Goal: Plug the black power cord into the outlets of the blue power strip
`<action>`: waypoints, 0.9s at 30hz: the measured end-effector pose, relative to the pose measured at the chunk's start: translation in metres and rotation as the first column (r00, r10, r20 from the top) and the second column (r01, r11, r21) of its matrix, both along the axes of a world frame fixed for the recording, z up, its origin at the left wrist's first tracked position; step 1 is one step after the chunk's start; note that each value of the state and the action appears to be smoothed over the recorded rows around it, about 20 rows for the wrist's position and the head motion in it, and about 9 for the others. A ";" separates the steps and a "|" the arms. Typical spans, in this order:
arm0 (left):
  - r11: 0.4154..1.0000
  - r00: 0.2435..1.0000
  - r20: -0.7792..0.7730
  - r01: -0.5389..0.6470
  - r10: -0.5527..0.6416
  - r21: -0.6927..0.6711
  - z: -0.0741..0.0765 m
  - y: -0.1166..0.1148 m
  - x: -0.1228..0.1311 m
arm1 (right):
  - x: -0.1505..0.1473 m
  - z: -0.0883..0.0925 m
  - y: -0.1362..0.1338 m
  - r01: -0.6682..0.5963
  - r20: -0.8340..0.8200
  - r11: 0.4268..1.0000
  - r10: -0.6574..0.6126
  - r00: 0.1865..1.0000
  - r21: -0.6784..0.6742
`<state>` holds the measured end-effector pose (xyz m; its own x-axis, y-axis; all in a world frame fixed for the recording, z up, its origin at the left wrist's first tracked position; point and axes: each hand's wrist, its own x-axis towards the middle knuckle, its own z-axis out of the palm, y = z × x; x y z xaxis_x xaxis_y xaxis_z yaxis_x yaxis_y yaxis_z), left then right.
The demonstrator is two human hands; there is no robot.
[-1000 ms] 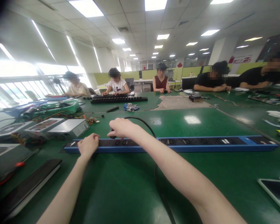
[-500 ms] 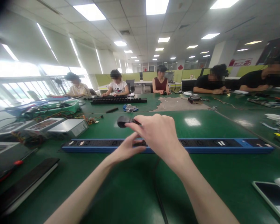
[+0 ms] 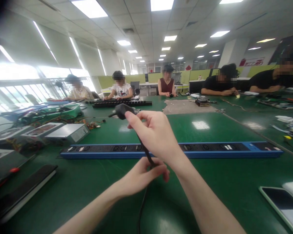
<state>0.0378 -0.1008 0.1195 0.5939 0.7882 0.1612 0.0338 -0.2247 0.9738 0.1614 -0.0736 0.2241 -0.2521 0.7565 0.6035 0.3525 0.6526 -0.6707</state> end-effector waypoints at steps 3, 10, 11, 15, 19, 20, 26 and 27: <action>0.905 0.960 0.023 0.271 -0.279 -0.329 0.009 -0.013 -0.002 | 0.011 -0.020 0.036 0.277 0.104 0.959 -0.281 0.954 0.054; 0.635 0.729 0.685 0.534 -0.009 -0.559 0.007 -0.038 0.024 | 0.036 -0.065 0.107 0.389 0.303 0.908 -0.332 0.893 -0.154; 0.612 0.729 0.684 0.529 0.029 -0.589 -0.001 -0.042 0.030 | 0.036 -0.068 0.110 0.437 0.321 0.891 -0.382 0.867 -0.120; 0.525 0.839 0.533 0.503 -0.108 -0.686 -0.038 -0.047 0.039 | 0.031 -0.080 0.114 0.512 0.404 0.859 -0.461 0.790 -0.019; 0.588 0.853 0.215 0.491 -0.476 -0.643 -0.043 -0.027 0.012 | 0.014 -0.098 0.112 0.339 0.423 0.940 -0.291 0.858 -0.040; 0.580 0.810 0.152 0.523 -0.567 -0.625 -0.035 -0.019 0.000 | 0.008 -0.103 0.112 0.286 0.419 0.957 -0.239 0.876 -0.051; 0.941 0.790 -0.532 0.167 -0.305 -0.293 0.011 0.040 -0.091 | -0.031 -0.127 0.109 0.166 0.373 0.978 -0.109 0.921 -0.124; 0.992 0.764 -0.643 -0.036 -0.052 -0.123 0.008 0.052 -0.105 | -0.038 -0.131 0.107 0.166 0.362 0.977 -0.109 0.926 -0.132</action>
